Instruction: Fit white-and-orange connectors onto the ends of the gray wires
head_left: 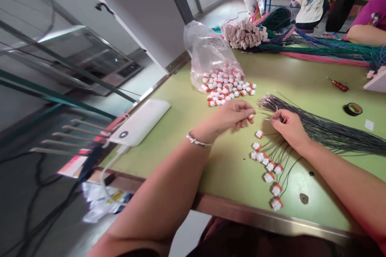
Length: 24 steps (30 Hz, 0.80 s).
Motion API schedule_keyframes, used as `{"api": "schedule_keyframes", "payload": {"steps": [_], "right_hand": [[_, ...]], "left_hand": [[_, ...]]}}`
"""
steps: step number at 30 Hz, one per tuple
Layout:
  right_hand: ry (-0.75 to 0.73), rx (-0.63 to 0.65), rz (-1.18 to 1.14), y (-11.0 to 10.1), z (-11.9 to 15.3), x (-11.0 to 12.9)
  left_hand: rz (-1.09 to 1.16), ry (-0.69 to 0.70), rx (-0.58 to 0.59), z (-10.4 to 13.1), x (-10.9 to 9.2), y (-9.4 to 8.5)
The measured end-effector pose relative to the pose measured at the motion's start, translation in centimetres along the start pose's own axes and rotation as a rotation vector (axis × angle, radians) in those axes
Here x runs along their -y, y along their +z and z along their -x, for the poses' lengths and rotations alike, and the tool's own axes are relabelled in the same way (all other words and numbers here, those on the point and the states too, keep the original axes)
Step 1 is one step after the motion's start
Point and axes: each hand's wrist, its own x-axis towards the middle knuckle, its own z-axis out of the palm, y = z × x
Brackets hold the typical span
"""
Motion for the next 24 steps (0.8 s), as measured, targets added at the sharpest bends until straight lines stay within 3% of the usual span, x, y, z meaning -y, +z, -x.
{"api": "schedule_keyframes", "payload": {"steps": [4, 9, 24], "right_hand": [[-0.010, -0.014, -0.001, 0.1, 0.2, 0.1], [-0.034, -0.021, 0.030, 0.0, 0.3, -0.1], [0.025, 0.000, 0.074, 0.0, 0.4, 0.3]], "left_hand": [[0.407, -0.104, 0.026, -1.2, 1.1, 3.0], [0.629, -0.151, 0.012, -1.8, 1.8, 3.6], [0.710, -0.135, 0.034, -1.9, 2.6, 3.5]]}}
